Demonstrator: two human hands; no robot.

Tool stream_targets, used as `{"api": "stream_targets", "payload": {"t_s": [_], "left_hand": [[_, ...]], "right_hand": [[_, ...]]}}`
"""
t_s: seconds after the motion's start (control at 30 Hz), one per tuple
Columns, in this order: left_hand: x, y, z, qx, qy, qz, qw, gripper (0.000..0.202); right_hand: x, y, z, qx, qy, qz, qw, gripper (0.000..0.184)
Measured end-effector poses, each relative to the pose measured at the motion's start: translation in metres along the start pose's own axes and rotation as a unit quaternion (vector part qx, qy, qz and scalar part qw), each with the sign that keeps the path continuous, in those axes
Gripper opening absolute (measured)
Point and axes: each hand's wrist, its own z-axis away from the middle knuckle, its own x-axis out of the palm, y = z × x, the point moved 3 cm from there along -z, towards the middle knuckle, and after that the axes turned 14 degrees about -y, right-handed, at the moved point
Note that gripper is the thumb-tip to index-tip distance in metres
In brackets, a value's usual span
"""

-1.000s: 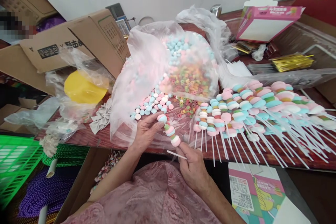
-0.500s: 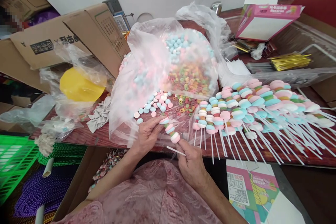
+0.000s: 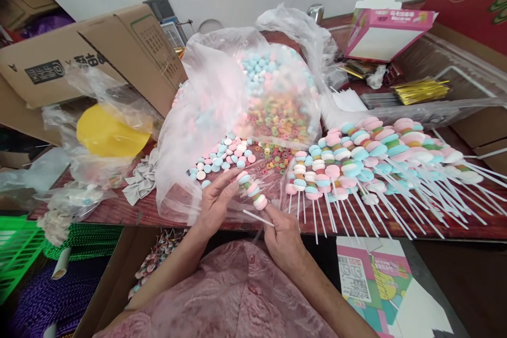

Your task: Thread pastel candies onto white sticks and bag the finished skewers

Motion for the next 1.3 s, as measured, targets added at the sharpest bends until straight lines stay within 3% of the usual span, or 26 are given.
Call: {"api": "stream_targets", "payload": {"t_s": [0.17,0.3,0.47,0.63,0.83,1.0,1.17,1.3], "left_hand": [[0.001,-0.001,-0.012,-0.033,-0.041,-0.026,0.998,0.037],[0.019,-0.01,-0.004,-0.006,0.008,-0.025,1.0,0.039],[0.036,-0.011,0.002,-0.024,0.025,0.104,0.994,0.038],[0.033,0.004,-0.013,-0.084,0.042,0.347,0.933,0.04],[0.028,0.016,-0.031,-0.095,0.052,0.459,0.882,0.057],[0.042,0.016,-0.022,-0.096,0.033,0.461,0.882,0.052],[0.047,0.009,-0.016,-0.064,0.069,0.433,0.896,0.037],[0.056,0.005,-0.015,-0.09,0.032,0.435,0.895,0.038]], "right_hand": [[-0.001,-0.005,0.0,-0.027,0.002,0.025,0.999,0.032],[0.001,-0.006,0.001,-0.022,0.011,0.024,0.999,0.03],[0.005,-0.007,-0.002,-0.026,-0.006,0.014,1.0,0.03],[0.006,-0.007,-0.003,-0.03,-0.08,0.045,0.995,0.032],[0.01,-0.008,0.008,-0.029,-0.081,-0.046,0.995,0.032],[0.013,-0.011,0.007,-0.037,-0.047,-0.087,0.994,0.03],[0.008,-0.009,0.004,-0.034,-0.024,-0.1,0.994,0.03],[0.004,-0.013,0.004,-0.043,0.01,-0.107,0.993,0.03]]}}
